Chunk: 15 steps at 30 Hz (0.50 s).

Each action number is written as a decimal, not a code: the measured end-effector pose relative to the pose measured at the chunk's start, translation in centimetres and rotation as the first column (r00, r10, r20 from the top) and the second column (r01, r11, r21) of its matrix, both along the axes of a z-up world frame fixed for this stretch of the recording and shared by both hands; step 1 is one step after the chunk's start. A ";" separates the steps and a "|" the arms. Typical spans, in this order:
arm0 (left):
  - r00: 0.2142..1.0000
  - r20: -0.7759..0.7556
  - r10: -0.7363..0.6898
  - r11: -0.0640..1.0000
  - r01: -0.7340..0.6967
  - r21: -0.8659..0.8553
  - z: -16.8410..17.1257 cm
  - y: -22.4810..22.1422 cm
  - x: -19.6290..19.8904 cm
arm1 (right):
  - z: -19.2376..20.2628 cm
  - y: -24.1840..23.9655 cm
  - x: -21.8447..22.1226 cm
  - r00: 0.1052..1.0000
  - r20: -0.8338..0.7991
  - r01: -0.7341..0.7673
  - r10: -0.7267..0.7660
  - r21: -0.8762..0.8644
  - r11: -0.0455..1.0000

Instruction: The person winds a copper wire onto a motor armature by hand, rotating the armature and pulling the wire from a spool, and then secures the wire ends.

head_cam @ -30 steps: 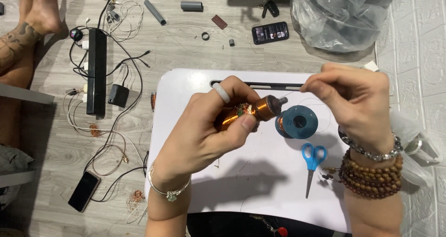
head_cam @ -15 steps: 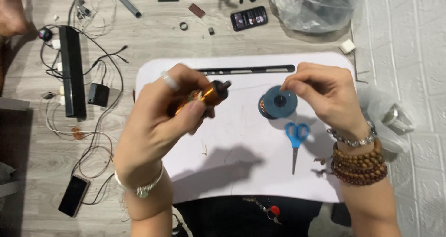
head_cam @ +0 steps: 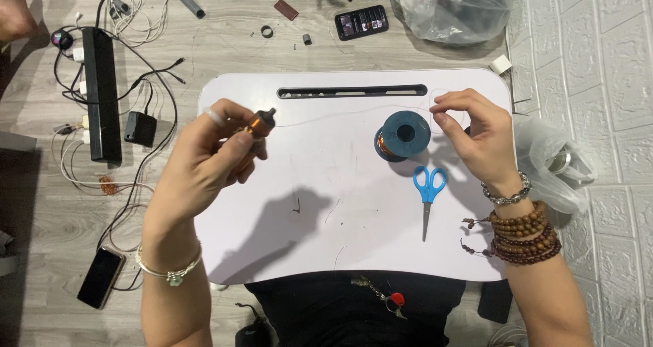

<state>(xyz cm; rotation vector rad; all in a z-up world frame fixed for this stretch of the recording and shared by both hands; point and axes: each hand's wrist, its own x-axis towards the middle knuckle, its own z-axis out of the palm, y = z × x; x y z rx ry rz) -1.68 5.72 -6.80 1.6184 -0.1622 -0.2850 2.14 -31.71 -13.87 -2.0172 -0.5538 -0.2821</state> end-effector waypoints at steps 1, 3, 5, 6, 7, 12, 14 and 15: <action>1.000 -0.003 0.001 1.000 -0.001 -0.001 -0.5 0.5 -0.3 | -0.2 0.1 0.0 1.000 -0.003 -0.001 0.001 -0.001 1.000; 0.998 -0.034 0.056 0.998 -0.057 -0.031 -1.5 1.4 -0.9 | -0.7 0.3 0.0 0.999 0.016 -0.027 0.028 -0.029 0.999; 0.997 -0.043 0.057 0.996 -0.060 -0.060 -2.4 2.2 -1.3 | -0.3 1.2 -0.3 0.997 -0.034 -0.070 0.071 0.009 0.997; 0.997 -0.050 0.060 0.994 -0.064 -0.089 -2.8 2.6 -1.6 | -0.1 1.8 -0.3 0.990 -0.080 -0.113 0.116 0.049 0.992; 0.997 -0.055 0.063 0.994 -0.067 -0.090 -3.0 2.7 -1.7 | -0.1 2.0 -0.3 0.989 -0.085 -0.115 0.119 0.048 0.992; 0.993 -0.093 0.077 0.993 -0.085 -0.088 -4.0 3.5 -2.4 | 0.5 2.6 -0.5 0.967 -0.168 -0.131 0.190 0.308 0.942; 0.993 -0.097 0.065 0.992 -0.074 -0.102 -4.8 4.3 -3.0 | 0.2 2.0 -0.8 0.994 -0.081 -0.045 0.072 0.289 0.956; 0.994 -0.102 0.049 0.992 -0.060 -0.115 -5.2 4.6 -3.3 | 0.0 1.7 -1.0 0.999 0.006 0.047 -0.051 0.280 0.959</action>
